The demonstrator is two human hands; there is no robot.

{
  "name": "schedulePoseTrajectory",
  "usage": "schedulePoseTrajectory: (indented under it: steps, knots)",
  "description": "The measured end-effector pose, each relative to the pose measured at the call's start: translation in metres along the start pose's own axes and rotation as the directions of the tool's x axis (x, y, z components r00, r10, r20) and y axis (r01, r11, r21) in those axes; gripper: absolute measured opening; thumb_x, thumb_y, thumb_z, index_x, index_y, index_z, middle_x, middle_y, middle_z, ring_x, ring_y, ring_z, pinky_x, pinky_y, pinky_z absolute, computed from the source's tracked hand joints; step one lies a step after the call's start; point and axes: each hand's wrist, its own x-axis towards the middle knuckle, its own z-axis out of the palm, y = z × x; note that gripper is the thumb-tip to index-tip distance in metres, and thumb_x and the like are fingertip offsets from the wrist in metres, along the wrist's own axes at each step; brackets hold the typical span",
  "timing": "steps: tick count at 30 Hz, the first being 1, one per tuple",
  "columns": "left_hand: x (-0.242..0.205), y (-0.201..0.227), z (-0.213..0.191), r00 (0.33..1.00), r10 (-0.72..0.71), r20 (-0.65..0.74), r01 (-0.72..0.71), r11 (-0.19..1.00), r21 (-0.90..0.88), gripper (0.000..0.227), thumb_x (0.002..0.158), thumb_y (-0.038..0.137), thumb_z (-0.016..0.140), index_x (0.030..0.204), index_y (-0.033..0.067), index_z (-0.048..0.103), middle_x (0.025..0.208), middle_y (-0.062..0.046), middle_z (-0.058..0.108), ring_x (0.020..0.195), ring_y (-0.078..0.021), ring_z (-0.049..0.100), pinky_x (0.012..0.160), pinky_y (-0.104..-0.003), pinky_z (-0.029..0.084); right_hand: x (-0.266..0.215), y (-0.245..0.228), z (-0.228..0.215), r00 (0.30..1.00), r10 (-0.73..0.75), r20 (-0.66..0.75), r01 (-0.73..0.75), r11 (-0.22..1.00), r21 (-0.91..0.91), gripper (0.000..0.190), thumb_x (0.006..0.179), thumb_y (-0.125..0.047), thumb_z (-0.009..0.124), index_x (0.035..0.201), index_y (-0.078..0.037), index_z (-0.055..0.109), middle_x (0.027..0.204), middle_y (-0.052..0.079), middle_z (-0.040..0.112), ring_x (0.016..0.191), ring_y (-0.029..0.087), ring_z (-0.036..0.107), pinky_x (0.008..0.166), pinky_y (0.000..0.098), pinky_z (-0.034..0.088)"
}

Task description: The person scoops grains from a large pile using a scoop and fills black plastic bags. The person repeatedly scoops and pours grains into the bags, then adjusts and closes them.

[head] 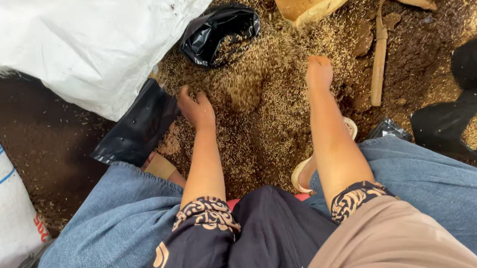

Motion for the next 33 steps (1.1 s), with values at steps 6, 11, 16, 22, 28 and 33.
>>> schedulePoseTrajectory:
  steps: [6, 11, 16, 22, 28, 33]
  knots:
    - [0.023, -0.016, 0.063, 0.973, -0.227, 0.037, 0.224, 0.972, 0.077, 0.088, 0.103, 0.051, 0.053, 0.162, 0.0077, 0.004, 0.169, -0.02, -0.006, 0.154, -0.0387, 0.0, 0.123, -0.049, 0.011, -0.011, 0.017, 0.049, 0.991, 0.127, -0.046, -0.12, 0.983, 0.142, 0.074, 0.107, -0.045, 0.048, 0.16, -0.002, 0.019, 0.165, 0.019, 0.023, 0.151, 0.035, 0.027, 0.12, 0.0515, 0.028]
    - [0.016, 0.005, 0.098, 0.975, -0.091, 0.203, 0.119, 0.985, -0.127, 0.086, 0.098, 0.053, 0.053, 0.162, 0.0066, 0.021, 0.17, -0.015, 0.015, 0.157, -0.0353, 0.015, 0.126, -0.047, 0.017, -0.006, -0.033, 0.052, 0.985, 0.143, 0.093, -0.165, 0.94, 0.298, 0.081, 0.094, -0.055, 0.044, 0.159, -0.013, 0.023, 0.165, 0.012, 0.026, 0.149, 0.033, 0.027, 0.116, 0.0577, 0.026]
    - [0.006, 0.037, 0.083, 0.961, -0.278, -0.008, 0.275, 0.954, -0.116, 0.076, 0.095, 0.057, 0.06, 0.151, 0.0084, 0.043, 0.157, -0.013, 0.04, 0.148, -0.0319, 0.038, 0.118, -0.052, 0.028, 0.062, -0.077, 0.046, 0.926, 0.28, -0.254, -0.108, 0.84, 0.532, 0.082, 0.087, -0.055, 0.062, 0.145, 0.001, 0.044, 0.138, 0.021, 0.059, 0.13, 0.032, 0.06, 0.111, 0.0477, 0.05]
    - [0.046, 0.058, 0.069, 0.97, -0.236, 0.065, 0.242, 0.885, -0.398, 0.099, 0.084, 0.04, 0.079, 0.155, 0.0059, 0.021, 0.151, -0.015, 0.039, 0.136, -0.0322, 0.044, 0.112, -0.044, 0.037, 0.136, -0.095, 0.043, 0.984, 0.171, -0.057, -0.142, 0.928, 0.344, 0.105, 0.093, -0.025, 0.08, 0.158, -0.001, 0.0, 0.15, 0.018, 0.047, 0.131, 0.026, 0.052, 0.109, 0.0443, 0.033]
    - [0.044, 0.043, 0.072, 0.993, 0.001, 0.116, 0.056, 0.868, -0.493, 0.08, 0.092, 0.046, 0.07, 0.155, 0.0058, 0.042, 0.155, -0.018, 0.051, 0.143, -0.0361, 0.049, 0.118, -0.042, 0.036, 0.134, -0.096, 0.049, 0.987, 0.14, -0.084, -0.11, 0.949, 0.294, 0.086, 0.096, 0.01, 0.036, 0.164, -0.023, -0.005, 0.16, 0.019, 0.033, 0.126, 0.032, 0.063, 0.098, 0.036, 0.058]
    - [0.012, 0.011, 0.07, 0.991, 0.131, -0.029, -0.126, 0.982, 0.141, 0.096, 0.086, 0.034, 0.072, 0.163, 0.0135, 0.019, 0.171, -0.018, 0.014, 0.157, -0.038, 0.015, 0.123, -0.058, 0.017, 0.102, -0.101, -0.028, 0.868, -0.471, -0.157, 0.432, 0.872, -0.229, 0.1, 0.082, 0.024, 0.041, 0.166, -0.015, 0.003, 0.168, 0.022, 0.017, 0.141, 0.036, 0.041, 0.108, 0.0353, 0.046]
